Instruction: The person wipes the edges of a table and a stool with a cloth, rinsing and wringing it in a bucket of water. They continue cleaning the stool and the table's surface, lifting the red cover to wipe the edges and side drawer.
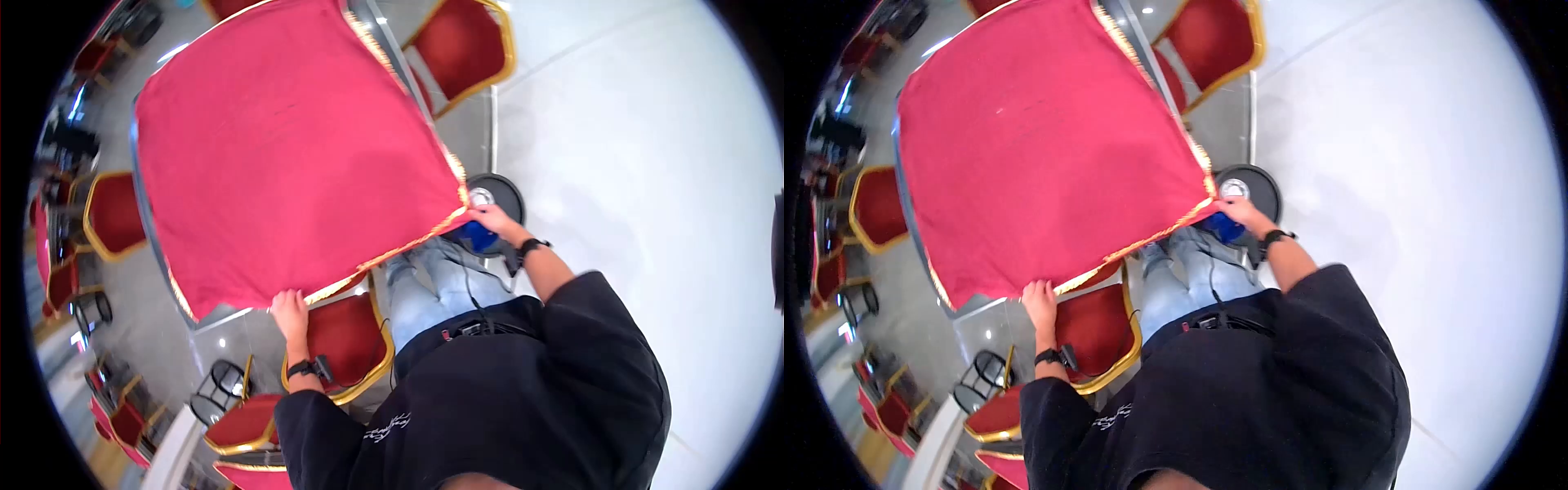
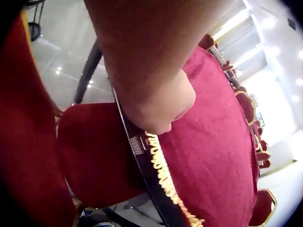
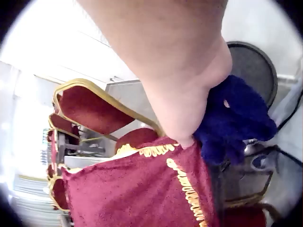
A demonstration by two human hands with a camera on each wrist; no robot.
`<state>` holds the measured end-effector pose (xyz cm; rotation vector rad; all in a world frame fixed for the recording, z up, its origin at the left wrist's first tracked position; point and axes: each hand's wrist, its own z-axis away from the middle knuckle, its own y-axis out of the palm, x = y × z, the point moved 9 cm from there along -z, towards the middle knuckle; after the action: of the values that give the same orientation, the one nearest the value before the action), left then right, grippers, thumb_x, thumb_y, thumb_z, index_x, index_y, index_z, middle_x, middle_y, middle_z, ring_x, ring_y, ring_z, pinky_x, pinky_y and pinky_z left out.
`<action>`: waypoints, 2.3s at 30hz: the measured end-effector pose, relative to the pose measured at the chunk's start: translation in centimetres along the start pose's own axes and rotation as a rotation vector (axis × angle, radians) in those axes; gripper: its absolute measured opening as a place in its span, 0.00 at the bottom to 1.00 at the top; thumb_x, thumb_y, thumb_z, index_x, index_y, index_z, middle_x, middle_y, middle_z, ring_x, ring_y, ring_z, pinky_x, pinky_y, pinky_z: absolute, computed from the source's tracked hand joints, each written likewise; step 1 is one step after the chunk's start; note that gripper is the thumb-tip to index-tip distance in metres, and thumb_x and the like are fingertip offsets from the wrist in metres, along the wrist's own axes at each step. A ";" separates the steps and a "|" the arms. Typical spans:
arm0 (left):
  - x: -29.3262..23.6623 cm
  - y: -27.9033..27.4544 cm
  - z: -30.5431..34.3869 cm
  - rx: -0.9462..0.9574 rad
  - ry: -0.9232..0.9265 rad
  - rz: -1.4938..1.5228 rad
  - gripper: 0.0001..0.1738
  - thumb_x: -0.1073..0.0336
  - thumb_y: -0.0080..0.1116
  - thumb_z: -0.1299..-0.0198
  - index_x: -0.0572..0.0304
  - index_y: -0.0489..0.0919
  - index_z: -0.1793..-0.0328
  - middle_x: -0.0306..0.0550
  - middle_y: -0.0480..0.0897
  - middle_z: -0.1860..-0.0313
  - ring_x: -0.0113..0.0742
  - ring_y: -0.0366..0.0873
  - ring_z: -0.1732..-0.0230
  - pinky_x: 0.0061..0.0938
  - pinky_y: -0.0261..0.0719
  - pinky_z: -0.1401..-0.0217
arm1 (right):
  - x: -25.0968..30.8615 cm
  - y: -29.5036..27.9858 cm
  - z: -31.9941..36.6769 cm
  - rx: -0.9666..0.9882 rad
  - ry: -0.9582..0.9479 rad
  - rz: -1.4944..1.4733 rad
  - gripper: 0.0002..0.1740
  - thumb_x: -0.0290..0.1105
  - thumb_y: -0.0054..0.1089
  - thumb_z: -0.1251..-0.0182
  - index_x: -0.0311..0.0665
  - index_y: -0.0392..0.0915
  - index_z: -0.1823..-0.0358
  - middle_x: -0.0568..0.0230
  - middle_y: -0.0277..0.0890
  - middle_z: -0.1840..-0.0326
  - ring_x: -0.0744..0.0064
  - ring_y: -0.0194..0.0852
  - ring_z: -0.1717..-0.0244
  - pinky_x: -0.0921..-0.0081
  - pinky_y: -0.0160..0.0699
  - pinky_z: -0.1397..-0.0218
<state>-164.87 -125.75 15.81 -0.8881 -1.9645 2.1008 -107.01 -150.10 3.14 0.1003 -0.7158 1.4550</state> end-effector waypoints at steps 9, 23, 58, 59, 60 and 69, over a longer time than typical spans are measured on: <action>-16.0 10.2 0.9 0.676 0.005 0.312 0.10 0.65 0.61 0.39 0.61 0.89 0.62 0.58 0.89 0.60 0.57 0.87 0.55 0.46 0.85 0.49 | -18.1 -3.6 2.5 -0.543 0.435 -0.425 0.27 0.32 0.70 0.37 0.27 0.74 0.40 0.48 0.81 0.46 0.56 0.81 0.44 0.60 0.82 0.41; -47.7 50.4 -7.6 0.591 0.442 0.133 0.53 0.49 0.77 0.47 0.39 0.64 0.15 0.66 0.49 0.13 0.80 0.51 0.20 0.69 0.54 0.19 | -22.1 -7.2 -15.1 -0.478 -0.390 0.441 0.53 0.35 0.72 0.37 0.35 0.51 0.15 0.37 0.60 0.21 0.31 0.51 0.18 0.50 0.51 0.15; -44.2 54.5 -8.7 0.818 0.223 0.067 0.48 0.62 0.64 0.34 0.34 0.55 0.10 0.54 0.41 0.09 0.63 0.75 0.39 0.48 0.75 0.31 | -31.8 0.1 -9.2 -0.453 0.169 1.085 0.19 0.32 0.56 0.35 0.27 0.87 0.50 0.40 0.69 0.27 0.52 0.68 0.35 0.63 0.70 0.38; -44.3 54.6 -8.8 0.793 0.247 0.139 0.46 0.60 0.62 0.32 0.36 0.54 0.10 0.56 0.40 0.09 0.66 0.73 0.36 0.49 0.73 0.29 | -31.0 3.3 -8.9 -0.398 0.210 0.904 0.17 0.33 0.57 0.35 0.28 0.87 0.53 0.40 0.71 0.32 0.51 0.69 0.37 0.62 0.71 0.39; -43.9 55.0 -8.6 0.775 0.273 0.210 0.44 0.59 0.59 0.30 0.37 0.54 0.10 0.57 0.39 0.09 0.68 0.71 0.33 0.51 0.72 0.27 | -29.8 6.6 -9.0 -0.340 0.253 0.719 0.16 0.34 0.58 0.34 0.29 0.87 0.56 0.40 0.74 0.38 0.49 0.71 0.40 0.60 0.72 0.41; -44.7 53.2 -10.1 0.696 0.373 0.523 0.48 0.62 0.59 0.29 0.64 0.44 0.11 0.66 0.39 0.11 0.71 0.51 0.15 0.50 0.59 0.17 | -19.8 5.1 -10.0 -0.512 -0.274 0.114 0.24 0.33 0.78 0.53 0.40 0.78 0.53 0.55 0.72 0.51 0.48 0.72 0.47 0.53 0.75 0.46</action>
<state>-107.78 -145.77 -19.80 -1.5657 -0.7702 2.3709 -106.88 -161.64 -16.43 -0.1414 -1.3160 1.3356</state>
